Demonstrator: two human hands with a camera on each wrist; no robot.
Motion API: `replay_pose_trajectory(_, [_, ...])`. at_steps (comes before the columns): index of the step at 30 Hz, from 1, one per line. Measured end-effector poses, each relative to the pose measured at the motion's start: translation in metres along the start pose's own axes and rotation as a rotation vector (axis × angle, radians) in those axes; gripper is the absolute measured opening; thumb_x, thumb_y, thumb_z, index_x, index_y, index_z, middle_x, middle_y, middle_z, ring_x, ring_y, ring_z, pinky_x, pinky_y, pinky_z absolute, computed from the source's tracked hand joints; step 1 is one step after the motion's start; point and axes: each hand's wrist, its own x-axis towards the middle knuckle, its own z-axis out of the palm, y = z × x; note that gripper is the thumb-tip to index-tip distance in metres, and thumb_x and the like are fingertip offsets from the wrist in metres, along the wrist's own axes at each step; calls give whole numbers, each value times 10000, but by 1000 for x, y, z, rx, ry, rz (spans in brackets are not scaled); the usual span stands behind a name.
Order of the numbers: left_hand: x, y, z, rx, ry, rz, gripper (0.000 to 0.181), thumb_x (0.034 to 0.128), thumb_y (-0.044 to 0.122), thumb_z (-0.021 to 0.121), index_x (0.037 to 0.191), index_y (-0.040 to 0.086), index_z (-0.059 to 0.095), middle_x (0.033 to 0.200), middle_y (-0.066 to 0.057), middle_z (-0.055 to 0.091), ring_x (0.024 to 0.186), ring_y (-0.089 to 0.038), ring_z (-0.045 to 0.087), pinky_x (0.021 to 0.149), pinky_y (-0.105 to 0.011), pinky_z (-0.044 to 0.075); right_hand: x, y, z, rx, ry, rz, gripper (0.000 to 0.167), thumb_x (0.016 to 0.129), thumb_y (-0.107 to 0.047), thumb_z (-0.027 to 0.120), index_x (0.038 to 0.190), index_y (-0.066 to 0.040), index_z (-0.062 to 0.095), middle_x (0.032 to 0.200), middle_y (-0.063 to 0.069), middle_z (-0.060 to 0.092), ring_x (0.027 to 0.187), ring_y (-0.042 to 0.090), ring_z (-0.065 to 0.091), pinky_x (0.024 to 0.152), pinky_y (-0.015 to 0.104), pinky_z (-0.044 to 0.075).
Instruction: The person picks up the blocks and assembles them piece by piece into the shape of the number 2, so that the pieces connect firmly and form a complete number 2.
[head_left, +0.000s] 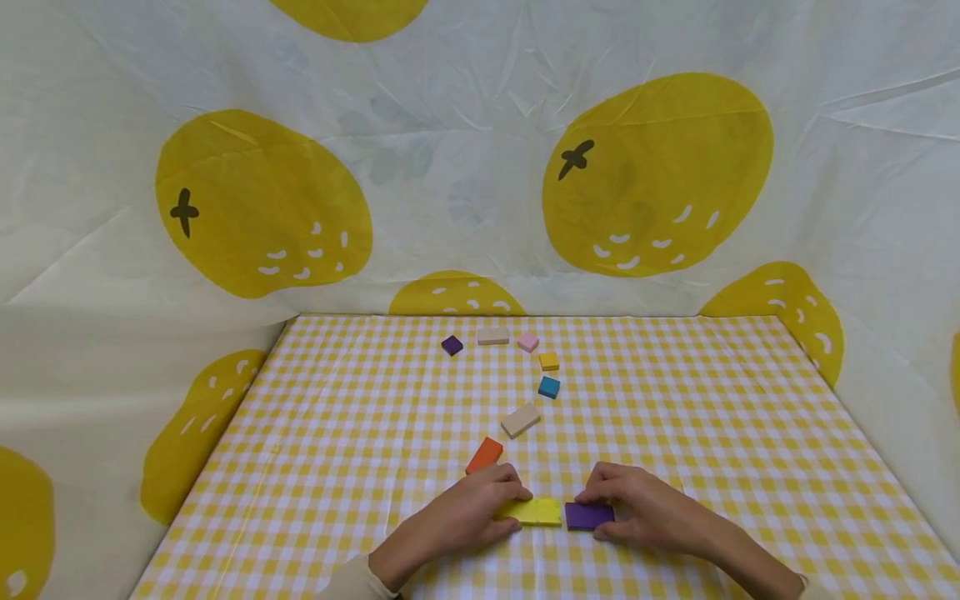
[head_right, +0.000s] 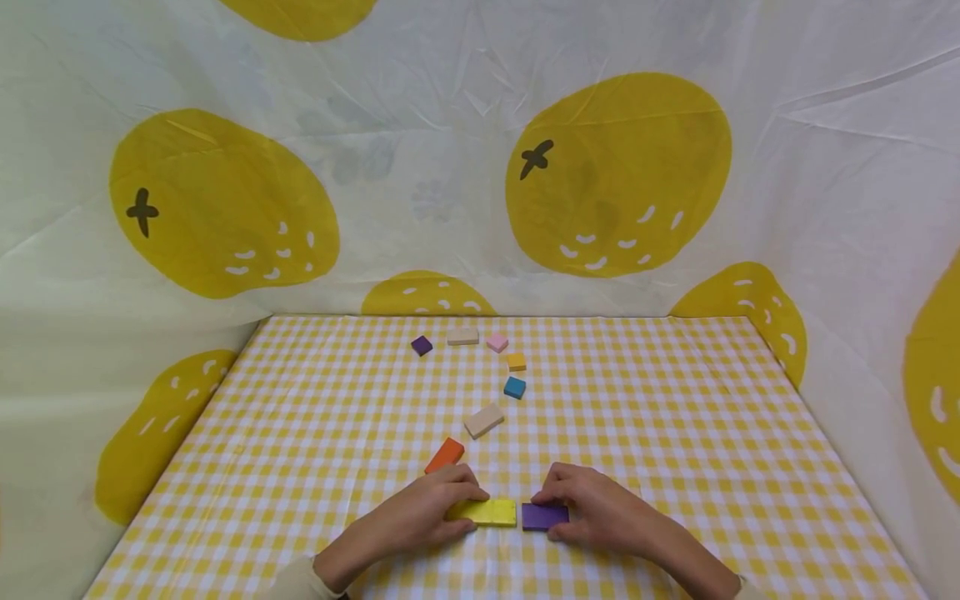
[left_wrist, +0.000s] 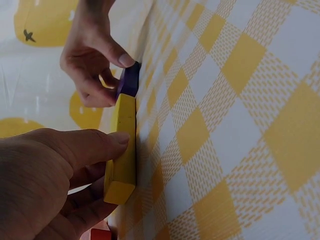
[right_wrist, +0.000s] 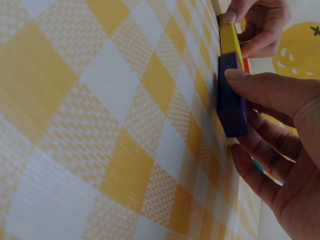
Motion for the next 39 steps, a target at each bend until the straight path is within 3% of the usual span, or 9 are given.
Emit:
replay_pose_trajectory(21, [21, 0, -3, 105, 19, -38, 317, 904, 206, 784, 1196, 92, 735, 1089, 24, 615, 960, -46, 564, 841, -121, 463, 16, 9, -7, -79, 52, 49, 336, 863, -146, 805, 1187, -96, 732, 1095, -64, 622, 954, 78, 601, 822, 277, 553])
replay_pose_trajectory(28, [28, -3, -1, 120, 36, -41, 309, 892, 191, 791, 1179, 89, 741, 1077, 10, 620, 940, -71, 585, 844, -160, 480, 20, 10, -1, -105, 100, 50, 311, 879, -206, 801, 1166, -109, 735, 1083, -78, 605, 934, 59, 576, 792, 251, 542])
replay_pose_trajectory(39, [33, -5, 0, 126, 52, -82, 295, 888, 207, 798, 1154, 90, 748, 1110, 4, 644, 980, -112, 595, 867, -191, 495, 30, 11, 7, -148, 170, 144, 255, 856, -236, 829, 1083, -154, 747, 1021, -112, 574, 893, 31, 535, 751, 234, 514])
